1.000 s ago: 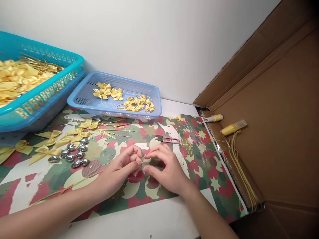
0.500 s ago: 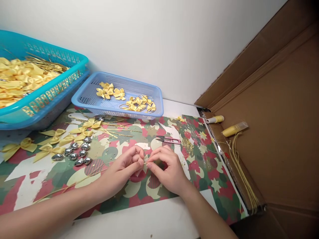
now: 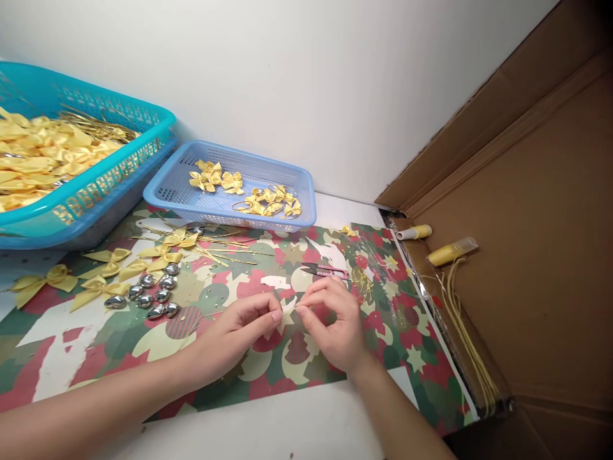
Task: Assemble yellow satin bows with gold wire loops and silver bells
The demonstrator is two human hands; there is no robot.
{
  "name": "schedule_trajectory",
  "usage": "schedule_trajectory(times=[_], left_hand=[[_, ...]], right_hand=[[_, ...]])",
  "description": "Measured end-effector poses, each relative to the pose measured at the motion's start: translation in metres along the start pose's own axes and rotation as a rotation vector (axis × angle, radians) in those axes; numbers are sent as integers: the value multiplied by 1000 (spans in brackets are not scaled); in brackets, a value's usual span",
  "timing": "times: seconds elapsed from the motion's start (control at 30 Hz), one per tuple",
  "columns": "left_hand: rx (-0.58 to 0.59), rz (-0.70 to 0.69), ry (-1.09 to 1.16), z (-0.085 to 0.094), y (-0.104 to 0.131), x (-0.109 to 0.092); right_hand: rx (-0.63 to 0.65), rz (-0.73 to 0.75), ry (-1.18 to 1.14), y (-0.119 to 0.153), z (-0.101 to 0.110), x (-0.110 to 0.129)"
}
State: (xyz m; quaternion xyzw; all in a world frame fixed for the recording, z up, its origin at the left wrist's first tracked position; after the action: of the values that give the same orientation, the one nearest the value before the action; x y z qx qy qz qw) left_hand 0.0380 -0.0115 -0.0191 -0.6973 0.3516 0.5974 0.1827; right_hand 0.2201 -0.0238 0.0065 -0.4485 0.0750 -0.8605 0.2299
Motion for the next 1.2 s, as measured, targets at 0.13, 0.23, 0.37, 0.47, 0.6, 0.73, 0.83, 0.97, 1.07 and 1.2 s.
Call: schedule_trajectory(times=[0.13,0.23,0.37,0.47,0.6,0.73,0.83,0.97,1.07,1.2], left_hand=[[-157,-42,236,6,-4,3],[-249,-29,337,6,-8,0],[-283,5,341,6,-10,0],[-278,19,309,7,-8,4],[-221,30,116,6,-5,5],[-204,-8,-138,3,-1,0],[-222,-75,-249,2,0,-2],[-243,-84,-290,4,-1,-1],[-208,-107,-344,4,-1,0],[-147,-118,-424,1,-1,-1]], right_hand=[[-21,-3,132,0,-1,-4],[34,93,270,2,-7,-4],[104,238,395,4,-13,-3],[134,230,437,5,-11,-4],[177,207,445,5,-7,-6],[169,236,454,6,-4,-4],[223,206,455,6,-2,-3],[229,215,467,5,0,-1],[182,248,476,5,2,0],[199,206,466,6,0,-2]])
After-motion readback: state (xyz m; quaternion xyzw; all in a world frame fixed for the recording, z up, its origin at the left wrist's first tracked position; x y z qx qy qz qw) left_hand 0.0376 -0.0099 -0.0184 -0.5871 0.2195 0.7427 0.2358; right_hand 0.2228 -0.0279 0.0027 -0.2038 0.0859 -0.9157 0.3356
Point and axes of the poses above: each hand's wrist, its own y-axis away from the middle knuckle, its own z-axis out of the back of the hand, x = y × z, the point moved 1 cm from there along -y, towards the middle knuckle, and after that the axes turned 12 degrees about x, right-handed, at the moved point
